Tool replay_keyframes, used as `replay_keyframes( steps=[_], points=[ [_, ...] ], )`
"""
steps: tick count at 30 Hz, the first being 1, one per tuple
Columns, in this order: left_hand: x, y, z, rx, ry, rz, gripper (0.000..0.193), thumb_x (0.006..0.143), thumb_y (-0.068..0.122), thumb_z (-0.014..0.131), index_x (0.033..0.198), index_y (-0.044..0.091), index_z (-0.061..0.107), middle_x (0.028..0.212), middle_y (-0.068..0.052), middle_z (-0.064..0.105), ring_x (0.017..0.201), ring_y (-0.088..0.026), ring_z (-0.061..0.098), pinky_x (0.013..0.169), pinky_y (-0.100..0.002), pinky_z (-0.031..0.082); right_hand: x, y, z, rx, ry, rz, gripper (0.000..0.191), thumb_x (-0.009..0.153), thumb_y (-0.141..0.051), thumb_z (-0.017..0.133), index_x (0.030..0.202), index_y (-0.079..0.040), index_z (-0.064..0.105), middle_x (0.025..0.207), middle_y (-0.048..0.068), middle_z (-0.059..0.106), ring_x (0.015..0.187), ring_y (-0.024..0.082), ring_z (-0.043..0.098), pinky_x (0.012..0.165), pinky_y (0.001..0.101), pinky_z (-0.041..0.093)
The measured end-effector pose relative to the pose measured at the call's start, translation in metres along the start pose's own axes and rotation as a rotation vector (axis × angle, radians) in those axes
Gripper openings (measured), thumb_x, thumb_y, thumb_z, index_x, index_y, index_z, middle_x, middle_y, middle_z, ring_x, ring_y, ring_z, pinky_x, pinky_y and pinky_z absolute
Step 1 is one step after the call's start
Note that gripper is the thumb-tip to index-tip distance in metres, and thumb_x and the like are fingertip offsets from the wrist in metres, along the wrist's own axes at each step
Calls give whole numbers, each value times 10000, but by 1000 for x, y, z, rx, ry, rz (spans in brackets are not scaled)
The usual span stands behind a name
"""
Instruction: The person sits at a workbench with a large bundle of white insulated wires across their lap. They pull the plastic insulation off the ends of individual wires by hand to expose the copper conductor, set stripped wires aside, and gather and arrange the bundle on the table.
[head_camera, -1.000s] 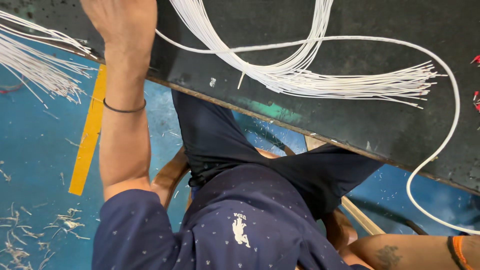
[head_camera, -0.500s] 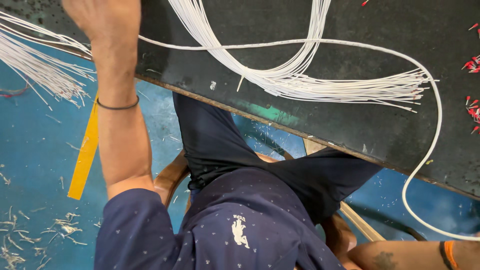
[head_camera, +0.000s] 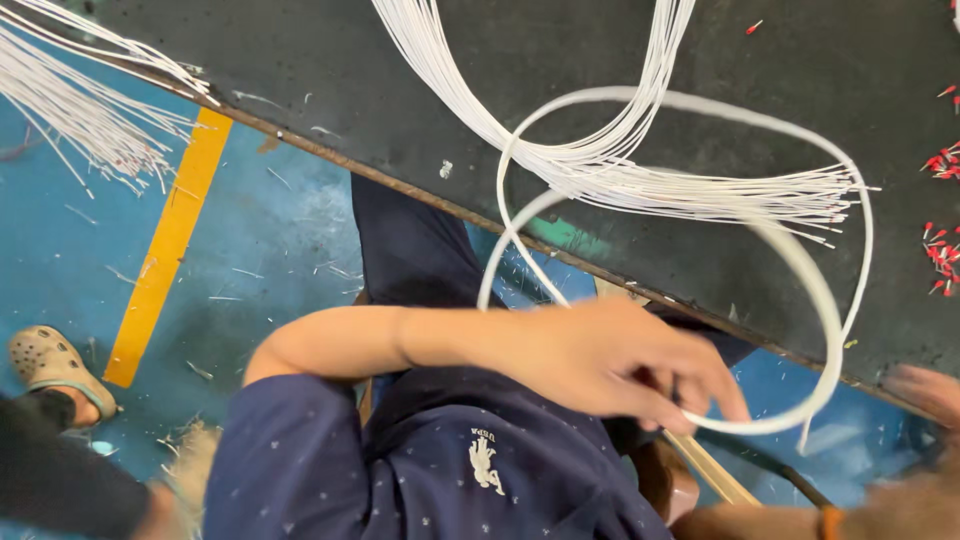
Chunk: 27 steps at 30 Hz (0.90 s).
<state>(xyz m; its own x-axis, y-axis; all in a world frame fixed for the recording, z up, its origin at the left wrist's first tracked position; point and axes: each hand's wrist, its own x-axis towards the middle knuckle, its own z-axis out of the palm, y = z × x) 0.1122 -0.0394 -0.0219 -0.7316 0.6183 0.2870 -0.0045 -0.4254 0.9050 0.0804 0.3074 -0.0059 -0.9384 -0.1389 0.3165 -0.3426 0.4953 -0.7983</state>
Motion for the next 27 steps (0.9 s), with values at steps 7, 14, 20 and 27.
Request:
replay_keyframes(
  steps=[7, 14, 20, 27],
  points=[
    [24, -101, 50, 405, 141, -46, 230, 901, 158, 700, 1128, 180, 725, 925, -44, 767, 907, -224, 751, 778, -364, 576, -3, 0, 55, 421, -650, 348, 570, 1020, -346, 568, 1174, 200, 623, 1206, 372, 666, 1019, 383, 643, 901, 455, 484],
    [20, -110, 43, 500, 169, -104, 211, 894, 159, 699, 1103, 148, 729, 890, -121, 719, 860, -309, 715, 746, -425, 549, -7, -7, 75, 754, -581, 98, 634, 1131, -463, 531, 1100, 153, 675, 1071, 349, 700, 1085, 455, 689, 995, 525, 539],
    [16, -121, 43, 405, 266, -31, 158, 885, 138, 716, 1023, 64, 694, 909, -131, 717, 907, -326, 714, 762, -432, 556, -4, -17, 56, 586, -603, -99, 468, 939, -327, 704, 1094, 112, 649, 930, 256, 718, 897, 404, 729, 960, 598, 543],
    [19, -82, 26, 389, 168, 50, 621, 932, 111, 728, 1504, 118, 486, 1182, -102, 683, 1126, -271, 677, 987, -387, 543, -5, 14, 17, 604, -625, -104, 257, 882, -31, 737, 1122, 54, 701, 900, 195, 749, 774, 263, 736, 719, 432, 613]
  ],
)
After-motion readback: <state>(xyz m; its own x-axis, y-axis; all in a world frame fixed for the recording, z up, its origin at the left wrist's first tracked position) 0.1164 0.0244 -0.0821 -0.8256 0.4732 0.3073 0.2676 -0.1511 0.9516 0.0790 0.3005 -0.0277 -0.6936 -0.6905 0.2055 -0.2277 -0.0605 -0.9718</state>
